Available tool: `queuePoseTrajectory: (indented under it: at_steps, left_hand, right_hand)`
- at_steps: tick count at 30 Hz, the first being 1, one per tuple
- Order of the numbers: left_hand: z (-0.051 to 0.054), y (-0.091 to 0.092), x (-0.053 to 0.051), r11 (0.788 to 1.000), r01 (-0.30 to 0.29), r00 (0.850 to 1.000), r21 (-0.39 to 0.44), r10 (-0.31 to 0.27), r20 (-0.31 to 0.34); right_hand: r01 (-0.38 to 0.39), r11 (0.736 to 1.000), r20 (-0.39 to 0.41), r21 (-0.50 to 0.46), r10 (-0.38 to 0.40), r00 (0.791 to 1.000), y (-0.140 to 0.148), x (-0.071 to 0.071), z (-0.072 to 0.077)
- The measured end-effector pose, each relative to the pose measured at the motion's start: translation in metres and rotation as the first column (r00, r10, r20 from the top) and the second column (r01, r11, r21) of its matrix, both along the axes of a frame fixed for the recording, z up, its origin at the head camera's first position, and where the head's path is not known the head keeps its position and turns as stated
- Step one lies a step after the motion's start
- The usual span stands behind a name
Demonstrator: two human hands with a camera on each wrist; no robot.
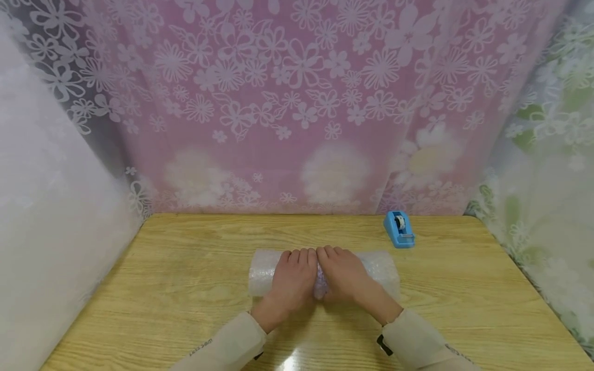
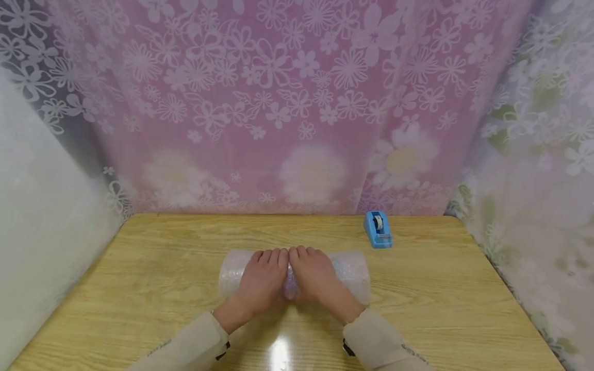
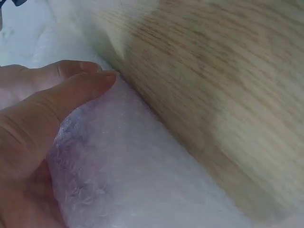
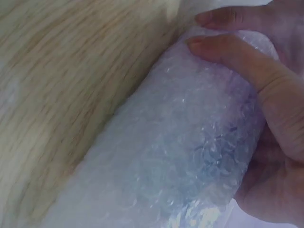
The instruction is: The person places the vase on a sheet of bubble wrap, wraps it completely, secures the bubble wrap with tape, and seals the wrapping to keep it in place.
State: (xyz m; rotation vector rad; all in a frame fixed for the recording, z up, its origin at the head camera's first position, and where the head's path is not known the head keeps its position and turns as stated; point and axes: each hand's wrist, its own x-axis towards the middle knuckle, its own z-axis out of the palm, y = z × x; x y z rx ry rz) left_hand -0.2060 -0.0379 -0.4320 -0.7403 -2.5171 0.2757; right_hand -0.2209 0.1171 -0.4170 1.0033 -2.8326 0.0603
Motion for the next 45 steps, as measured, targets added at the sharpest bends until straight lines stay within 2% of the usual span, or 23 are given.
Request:
queuePoseTrajectory:
  at_steps: [4,8,12,17,22,26,31,33,37,40,45]
  left_hand:
    - [0.000,-0.004,-0.002,1.000,0.016,0.999,0.008,-0.016,0.041]
    - [0.000,-0.010,-0.003,0.999,0.034,0.996,0.017,-0.035,0.082]
    - [0.000,-0.011,-0.004,0.998,0.055,0.994,0.038,-0.058,0.096]
    - [-0.001,-0.009,0.000,0.996,0.072,0.988,0.056,-0.078,0.130]
    - [0.000,-0.009,0.006,0.993,0.065,0.975,0.094,-0.083,0.208]
    - [0.002,-0.008,0.011,0.996,0.052,0.972,0.073,-0.067,0.225]
    - [0.003,-0.006,0.017,0.999,0.027,0.980,0.038,-0.034,0.198]
    - [0.003,-0.004,0.018,0.999,0.018,0.983,0.027,-0.023,0.183]
    - [0.004,-0.002,0.017,1.000,0.008,0.982,0.018,-0.011,0.190]
    - [0.004,-0.002,0.012,1.000,0.008,0.970,0.028,-0.015,0.244]
    - [0.007,-0.003,0.006,0.999,0.004,0.948,0.035,-0.015,0.319]
  right_hand:
    - [0.005,1.000,0.054,-0.015,-0.004,0.999,0.002,-0.002,0.001]
    - [-0.015,0.999,0.065,-0.036,0.017,0.998,0.002,-0.004,0.003]
    - [-0.013,1.000,0.108,-0.028,0.016,0.994,0.002,-0.005,0.005]
    - [-0.026,1.000,0.207,-0.016,0.029,0.978,0.006,-0.005,0.012]
    - [-0.048,0.999,0.271,0.026,0.039,0.962,0.007,-0.006,0.018]
    - [-0.056,0.997,0.346,0.054,0.034,0.937,0.007,-0.008,0.022]
    - [-0.070,0.995,0.478,0.067,0.030,0.878,0.007,-0.014,0.026]
    - [-0.069,0.996,0.549,0.049,0.031,0.835,0.007,-0.017,0.027]
    - [-0.056,0.998,0.679,-0.020,0.055,0.732,0.010,-0.024,0.029]
    - [-0.045,0.998,0.730,-0.043,0.063,0.681,0.010,-0.029,0.029]
    - [-0.008,0.998,0.778,-0.066,0.056,0.626,0.009,-0.034,0.028]
